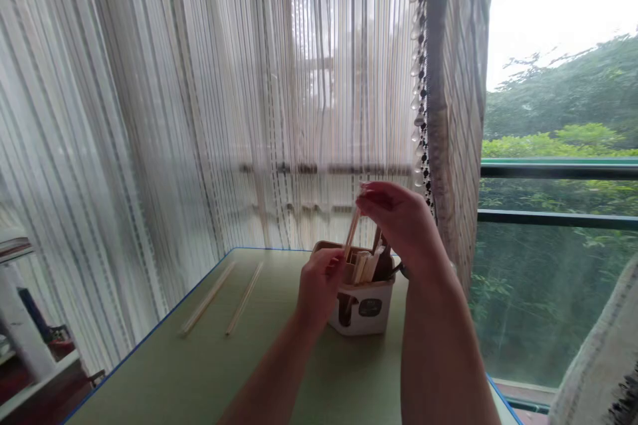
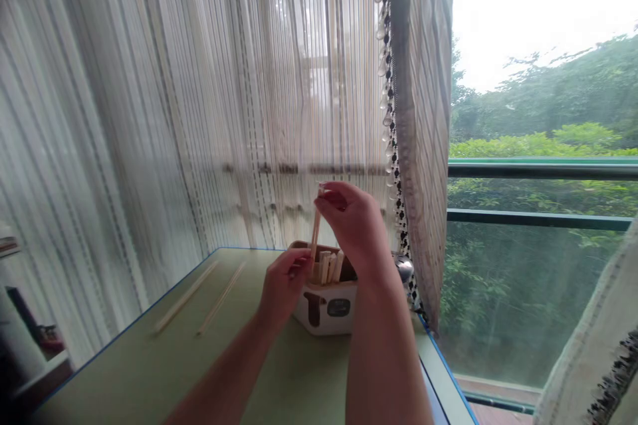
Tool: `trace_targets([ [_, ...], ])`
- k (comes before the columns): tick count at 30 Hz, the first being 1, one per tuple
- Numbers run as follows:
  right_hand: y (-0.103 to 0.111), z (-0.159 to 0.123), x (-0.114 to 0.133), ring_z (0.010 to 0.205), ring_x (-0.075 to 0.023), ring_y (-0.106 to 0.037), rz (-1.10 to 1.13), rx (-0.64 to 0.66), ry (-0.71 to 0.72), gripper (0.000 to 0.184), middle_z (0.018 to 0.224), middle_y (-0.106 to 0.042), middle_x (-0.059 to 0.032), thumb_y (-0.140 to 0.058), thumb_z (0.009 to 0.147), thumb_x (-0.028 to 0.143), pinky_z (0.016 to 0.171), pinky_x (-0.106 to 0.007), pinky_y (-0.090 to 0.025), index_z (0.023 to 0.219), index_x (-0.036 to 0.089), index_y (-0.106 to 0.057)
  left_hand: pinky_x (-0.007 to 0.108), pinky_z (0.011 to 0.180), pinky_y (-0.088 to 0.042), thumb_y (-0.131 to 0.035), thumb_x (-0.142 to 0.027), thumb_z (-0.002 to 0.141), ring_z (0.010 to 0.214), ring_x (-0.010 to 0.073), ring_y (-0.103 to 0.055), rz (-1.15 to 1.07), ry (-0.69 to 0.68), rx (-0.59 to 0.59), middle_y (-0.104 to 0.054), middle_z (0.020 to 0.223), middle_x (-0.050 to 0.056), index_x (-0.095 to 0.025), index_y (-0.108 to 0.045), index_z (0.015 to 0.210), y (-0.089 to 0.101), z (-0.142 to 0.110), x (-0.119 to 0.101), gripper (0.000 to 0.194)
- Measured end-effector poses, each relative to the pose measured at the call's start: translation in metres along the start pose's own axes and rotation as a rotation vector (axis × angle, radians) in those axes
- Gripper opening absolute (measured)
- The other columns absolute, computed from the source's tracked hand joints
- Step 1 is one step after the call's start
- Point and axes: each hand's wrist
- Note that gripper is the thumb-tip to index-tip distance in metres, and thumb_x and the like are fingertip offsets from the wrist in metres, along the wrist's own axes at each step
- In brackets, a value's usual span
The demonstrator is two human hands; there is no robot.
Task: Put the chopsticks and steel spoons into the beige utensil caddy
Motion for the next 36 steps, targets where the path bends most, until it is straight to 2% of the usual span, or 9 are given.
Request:
trace_targets([
  [3,-0.005,0.001,-0.004,0.069,-0.0158,-0.065,-0.049,0.113,-0.05,0.016,0.074,-0.07,-0.0037,-0.067,0.068,0.028,0.067,-0.029,-0.052,0.08,0.017,-0.068,0.023,0.065,-0.054,-0.053,-0.02,0.084,0.074,0.0121,-0.063,0.034,-0.036,-0.017,-0.065,0.089,0.006,-0.017,-0.064,0.095,0.003,-0.004,0.0,0.016],
  [8,-0.009,0.001,-0.006,0.066,-0.0153,-0.063,-0.154,0.203,-0.078,0.013,0.072,-0.069,-0.0035,-0.064,0.071,0.027,0.062,-0.027,-0.048,0.078,0.017,-0.068,0.031,0.077,-0.053,-0.055,-0.02,0.083,0.078,0.0153,-0.064,0.181,-0.052,-0.018,-0.068,0.089,0.006,-0.017,-0.065,0.095,0.004,-0.008,0.001,0.016],
  [12,-0.006,0.0,-0.01,0.062,-0.0135,-0.06,-0.259,0.284,-0.093,0.013,0.068,-0.067,-0.002,-0.064,0.07,0.028,0.056,-0.024,-0.045,0.077,0.017,-0.068,0.041,0.094,-0.044,-0.057,-0.019,0.081,0.076,0.0157,-0.064,0.264,-0.094,-0.005,-0.071,0.083,0.003,-0.018,-0.066,0.089,-0.001,-0.011,0.002,0.012],
  [18,-0.004,-0.005,-0.011,0.062,-0.014,-0.06,-0.425,0.413,-0.055,0.017,0.065,-0.067,-0.0012,-0.065,0.069,0.03,0.055,-0.023,-0.043,0.077,0.017,-0.071,0.045,0.103,-0.034,-0.055,-0.022,0.083,0.062,0.0128,-0.062,0.313,-0.055,0.031,-0.071,0.076,0.001,-0.019,-0.066,0.091,-0.003,-0.013,0.002,0.014],
  [27,-0.002,-0.005,-0.012,0.062,-0.0131,-0.059,-0.472,0.437,-0.048,0.017,0.067,-0.067,-0.001,-0.061,0.072,0.032,0.055,-0.023,-0.042,0.077,0.017,-0.069,0.047,0.105,-0.031,-0.055,-0.021,0.082,0.072,0.0153,-0.065,0.307,-0.055,0.108,-0.073,0.084,0.002,-0.02,-0.068,0.09,0.001,-0.012,0.0,0.016],
  [32,-0.001,-0.005,-0.013,0.065,-0.0137,-0.061,-0.485,0.5,-0.11,0.017,0.071,-0.069,-0.0009,-0.064,0.07,0.032,0.057,-0.023,-0.043,0.08,0.02,-0.07,0.044,0.1,-0.038,-0.054,-0.021,0.083,0.075,0.0155,-0.066,0.231,-0.054,0.043,-0.073,0.085,0.003,-0.021,-0.069,0.091,0.001,-0.012,-0.004,0.016],
  [36,0.005,-0.007,-0.007,0.065,-0.0142,-0.062,-0.504,0.463,-0.087,0.02,0.073,-0.069,-0.0016,-0.065,0.069,0.033,0.056,-0.023,-0.044,0.084,0.02,-0.07,0.042,0.099,-0.039,-0.054,-0.02,0.083,0.077,0.0158,-0.067,0.23,-0.039,0.044,-0.073,0.085,0.003,-0.021,-0.069,0.088,0.001,-0.011,-0.006,0.016],
])
Point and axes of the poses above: each hand's wrist, its own z-axis towards the middle knuckle, its own y-axis out of the back of the hand, x = y × z
